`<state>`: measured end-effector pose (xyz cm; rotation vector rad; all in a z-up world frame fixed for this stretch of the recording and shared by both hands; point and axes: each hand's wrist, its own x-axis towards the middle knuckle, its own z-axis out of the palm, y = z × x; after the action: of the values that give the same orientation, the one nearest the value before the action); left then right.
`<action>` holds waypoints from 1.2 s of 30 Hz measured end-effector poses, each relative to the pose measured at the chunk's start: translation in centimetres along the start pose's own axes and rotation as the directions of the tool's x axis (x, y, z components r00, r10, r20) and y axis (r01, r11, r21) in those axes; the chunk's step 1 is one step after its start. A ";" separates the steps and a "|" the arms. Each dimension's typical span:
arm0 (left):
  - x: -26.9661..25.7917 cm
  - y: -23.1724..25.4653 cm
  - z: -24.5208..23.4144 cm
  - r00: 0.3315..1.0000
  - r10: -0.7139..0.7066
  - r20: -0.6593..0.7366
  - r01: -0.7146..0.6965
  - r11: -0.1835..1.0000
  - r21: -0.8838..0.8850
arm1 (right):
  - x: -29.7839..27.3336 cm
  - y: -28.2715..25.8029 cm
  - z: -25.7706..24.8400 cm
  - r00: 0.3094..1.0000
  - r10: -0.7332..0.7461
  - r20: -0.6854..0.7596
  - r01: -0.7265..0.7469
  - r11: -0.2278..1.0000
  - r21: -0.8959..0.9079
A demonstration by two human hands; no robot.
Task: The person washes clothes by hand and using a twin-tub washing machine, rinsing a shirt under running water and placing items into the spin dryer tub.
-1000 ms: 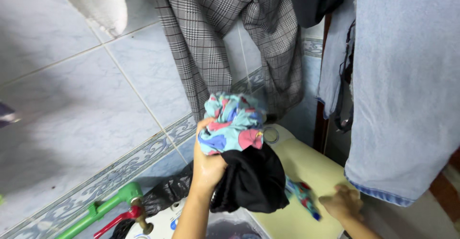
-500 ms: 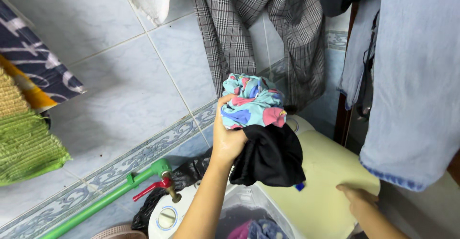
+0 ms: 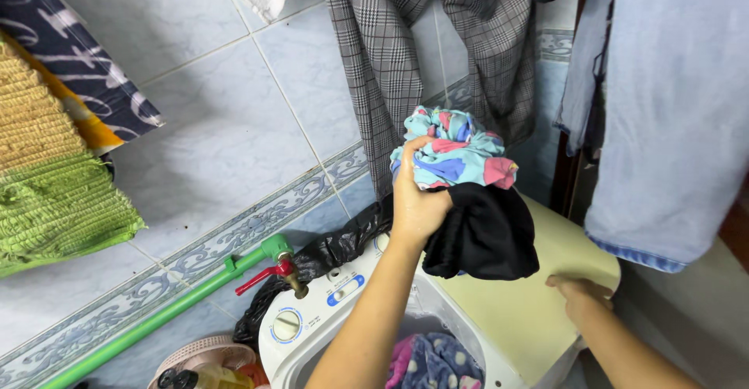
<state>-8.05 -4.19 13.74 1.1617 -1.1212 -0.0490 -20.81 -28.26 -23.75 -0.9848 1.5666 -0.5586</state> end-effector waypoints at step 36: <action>-4.0 4.2 -2.3 0.975 0.099 -0.199 -0.005 0.906 0.423 | -3.5 4.5 -0.6 0.995 0.081 -0.057 -0.084 0.994 -0.070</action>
<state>-10.45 1.53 14.22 1.4798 -0.9921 0.3723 -22.71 -23.06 -25.28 -0.9615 1.6777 -0.4769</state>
